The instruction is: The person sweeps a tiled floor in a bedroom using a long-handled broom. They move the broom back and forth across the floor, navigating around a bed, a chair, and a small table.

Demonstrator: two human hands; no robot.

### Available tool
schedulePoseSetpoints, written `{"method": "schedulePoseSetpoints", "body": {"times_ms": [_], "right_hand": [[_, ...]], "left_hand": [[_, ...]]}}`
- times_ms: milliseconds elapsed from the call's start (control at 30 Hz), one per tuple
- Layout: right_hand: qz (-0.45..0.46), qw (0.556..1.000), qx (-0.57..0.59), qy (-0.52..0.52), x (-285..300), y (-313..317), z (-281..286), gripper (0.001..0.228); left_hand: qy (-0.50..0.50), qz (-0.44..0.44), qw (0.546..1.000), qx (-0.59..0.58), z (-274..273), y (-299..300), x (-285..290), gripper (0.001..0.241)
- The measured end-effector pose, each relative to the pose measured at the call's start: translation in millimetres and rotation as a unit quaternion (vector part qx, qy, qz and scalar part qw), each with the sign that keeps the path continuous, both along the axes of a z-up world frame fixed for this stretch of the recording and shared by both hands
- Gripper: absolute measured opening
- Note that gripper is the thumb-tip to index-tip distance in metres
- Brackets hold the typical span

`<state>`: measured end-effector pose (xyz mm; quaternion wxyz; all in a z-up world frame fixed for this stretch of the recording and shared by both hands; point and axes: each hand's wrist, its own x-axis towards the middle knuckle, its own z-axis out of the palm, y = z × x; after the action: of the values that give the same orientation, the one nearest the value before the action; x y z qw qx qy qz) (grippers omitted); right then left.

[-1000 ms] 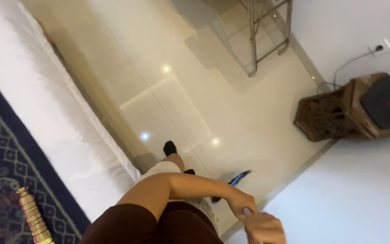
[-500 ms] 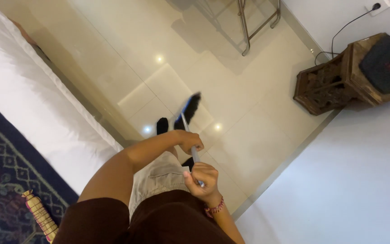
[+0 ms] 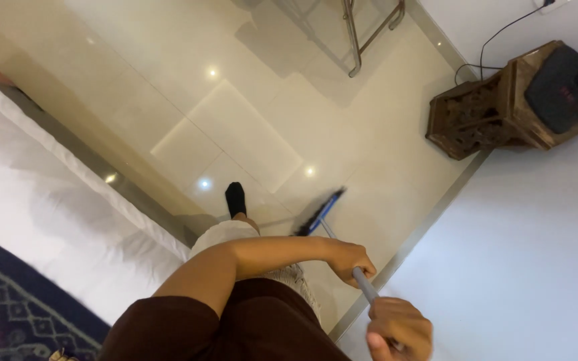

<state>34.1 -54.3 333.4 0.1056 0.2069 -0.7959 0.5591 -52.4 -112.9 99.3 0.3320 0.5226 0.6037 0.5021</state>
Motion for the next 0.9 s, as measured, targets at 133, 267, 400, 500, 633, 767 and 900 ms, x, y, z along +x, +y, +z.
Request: {"method": "schedulePoseSetpoints", "body": {"times_ms": [133, 267, 400, 500, 633, 767, 900], "right_hand": [[-0.024, 0.985, 0.113, -0.124, -49.5, -66.6, -21.8, 0.022], [0.056, 0.988, 0.114, -0.093, -89.2, -117.8, -42.4, 0.026], [0.072, 0.993, 0.067, -0.068, -110.5, -150.8, -50.3, 0.025], [0.094, 0.994, 0.018, -0.045, -117.1, -163.0, -69.5, 0.026], [0.077, 0.994, -0.077, -0.012, -118.6, -157.6, -74.1, 0.034], [0.004, 0.992, -0.128, -0.014, -110.8, -132.3, -28.4, 0.036], [-0.027, 0.995, -0.088, 0.025, -101.9, -121.5, 20.1, 0.033]], "left_hand": [[-0.029, -0.128, 0.99, 0.055, -35.0, -23.2, -29.2, 0.023], [-0.072, -0.158, 0.982, 0.072, -55.9, -81.4, -58.1, 0.022], [-0.051, -0.098, 0.993, -0.029, -84.8, -162.4, -100.0, 0.05], [0.032, -0.035, 0.99, -0.131, -68.3, -217.5, -135.1, 0.027], [0.124, 0.063, 0.973, -0.183, -56.3, -237.3, -154.9, 0.022], [0.119, 0.146, 0.974, -0.126, -17.0, -203.5, -149.1, 0.03], [0.093, 0.188, 0.976, -0.064, 40.4, -171.4, -126.3, 0.025]]}}
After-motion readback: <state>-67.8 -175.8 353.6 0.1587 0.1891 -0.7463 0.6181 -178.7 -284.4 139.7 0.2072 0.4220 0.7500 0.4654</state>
